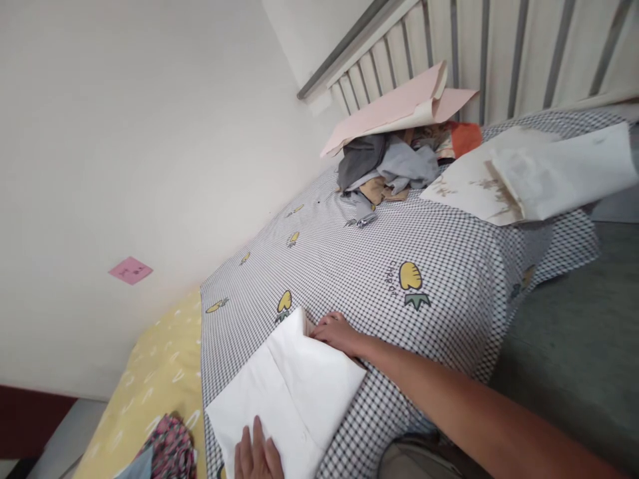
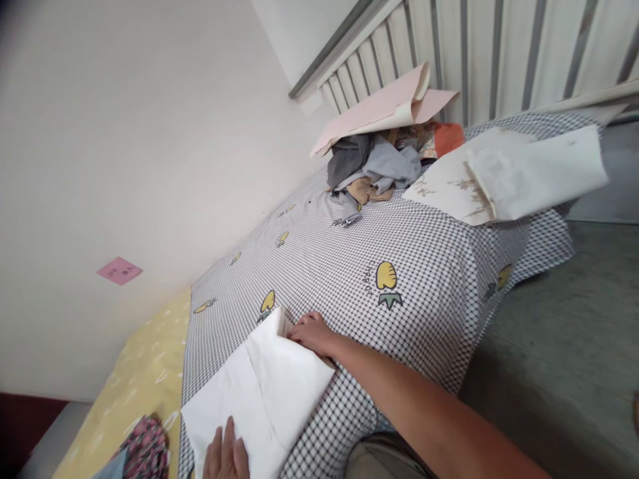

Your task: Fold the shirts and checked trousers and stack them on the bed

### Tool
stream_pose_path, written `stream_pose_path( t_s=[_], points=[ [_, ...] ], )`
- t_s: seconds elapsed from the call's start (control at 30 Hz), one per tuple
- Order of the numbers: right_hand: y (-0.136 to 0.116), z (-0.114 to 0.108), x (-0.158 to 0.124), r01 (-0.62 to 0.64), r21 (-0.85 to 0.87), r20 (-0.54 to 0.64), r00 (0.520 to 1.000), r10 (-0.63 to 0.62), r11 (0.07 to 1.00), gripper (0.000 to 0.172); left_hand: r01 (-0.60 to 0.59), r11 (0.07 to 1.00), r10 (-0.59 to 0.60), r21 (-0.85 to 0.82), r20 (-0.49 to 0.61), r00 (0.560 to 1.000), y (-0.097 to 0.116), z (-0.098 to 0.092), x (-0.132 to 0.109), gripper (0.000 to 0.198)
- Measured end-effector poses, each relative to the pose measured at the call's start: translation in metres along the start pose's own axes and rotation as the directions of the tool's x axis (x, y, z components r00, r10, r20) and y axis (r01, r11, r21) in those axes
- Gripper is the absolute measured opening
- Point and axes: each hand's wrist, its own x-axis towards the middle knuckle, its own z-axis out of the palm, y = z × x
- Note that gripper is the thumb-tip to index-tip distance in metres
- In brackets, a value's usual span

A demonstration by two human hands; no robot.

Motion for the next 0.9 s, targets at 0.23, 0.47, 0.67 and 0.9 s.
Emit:
stream_pose_path(
  t_s=[0.23,0.47,0.67,0.9],
  points=[
    [0.002,-0.011,0.009,-0.124,0.15,0.07,0.991,0.115,0.981,0.075,0.017,0.998,-0.018,0.053,0.01,1.0,0.0,0.001,-0.004,0.061],
    [-0.002,-0.017,0.015,-0.207,0.215,0.09,0.977,0.192,0.954,0.051,0.067,0.996,-0.071,0.06,0.058,0.996,0.006,-0.006,-0.004,0.057],
    [-0.004,-0.004,0.011,-0.234,0.201,-0.031,0.969,0.245,0.951,0.058,0.053,0.992,-0.061,0.111,0.066,0.996,0.012,-0.012,-0.006,0.056],
    [-0.004,0.0,0.012,-0.271,0.36,-0.182,0.918,0.352,0.893,0.079,0.077,0.989,-0.081,0.128,0.026,0.996,0.014,-0.007,-0.007,0.057]
  ],
)
